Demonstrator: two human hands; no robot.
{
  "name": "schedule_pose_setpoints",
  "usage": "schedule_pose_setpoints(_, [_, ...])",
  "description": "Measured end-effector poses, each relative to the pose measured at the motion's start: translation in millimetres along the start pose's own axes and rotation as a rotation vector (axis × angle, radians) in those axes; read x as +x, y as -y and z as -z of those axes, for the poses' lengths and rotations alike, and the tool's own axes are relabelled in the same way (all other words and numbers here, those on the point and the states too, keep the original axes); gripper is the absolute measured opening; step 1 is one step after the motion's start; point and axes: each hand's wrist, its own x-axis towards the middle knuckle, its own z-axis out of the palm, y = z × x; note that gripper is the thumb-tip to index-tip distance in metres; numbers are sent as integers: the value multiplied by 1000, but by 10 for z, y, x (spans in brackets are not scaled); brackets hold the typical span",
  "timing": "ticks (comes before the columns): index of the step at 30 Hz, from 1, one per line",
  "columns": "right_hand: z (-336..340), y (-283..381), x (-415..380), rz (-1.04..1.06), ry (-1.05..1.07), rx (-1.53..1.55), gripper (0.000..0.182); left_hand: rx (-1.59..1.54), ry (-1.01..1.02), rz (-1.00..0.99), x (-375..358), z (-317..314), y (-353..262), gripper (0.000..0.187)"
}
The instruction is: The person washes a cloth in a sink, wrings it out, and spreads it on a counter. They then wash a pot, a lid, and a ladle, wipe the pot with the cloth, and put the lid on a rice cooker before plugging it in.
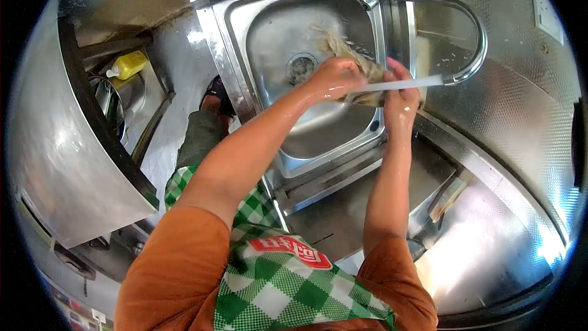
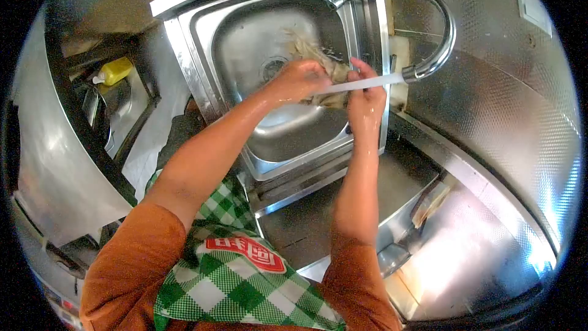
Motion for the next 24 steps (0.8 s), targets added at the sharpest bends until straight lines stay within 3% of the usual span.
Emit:
schedule_pose_setpoints(2, [79, 129, -183, 23, 48, -23, 23, -126, 8, 65, -2, 102, 104, 34])
schedule_pose_setpoints(5, [80, 110, -196, 56, 180, 102, 29, -654, -216, 368, 109, 216, -108, 37])
schedule_pose_setpoints(6, [80, 167, -198, 135, 171, 62, 37, -552, -254, 444, 111, 224, -215, 42])
schedule_pose_setpoints(9, [115, 336, -215, 237, 252, -37, 51, -499, 206, 477, 295, 324, -86, 36])
schedule_pose_setpoints(13, [169, 332, -185, 227, 414, -267, 67, -55, -173, 58, 378, 451, -268, 19])
schedule_pose_setpoints(15, [222, 93, -138, 151, 476, -385, 73, -231, -246, -220, 391, 577, -415, 20])
schedule_pose_setpoints(16, [249, 46, -129, 69, 486, -523, 72, -160, -287, -240, 386, 635, -512, 28])
schedule_pose_setpoints(19, [284, 67, -122, -34, 403, -567, 68, -366, -235, -485, 437, 707, -734, 10])
schedule_pose_setpoints(20, [345, -174, -123, 57, 374, -650, 64, -583, -177, -457, 417, 709, -846, 15])
schedule_pose_setpoints(23, [472, -483, -167, -115, 368, -688, 60, -70, -254, -293, 229, 777, -1208, 13])
schedule_pose_setpoints(24, [565, -513, -173, -225, 338, -520, 54, 41, -242, -315, 188, 758, -1233, 16])
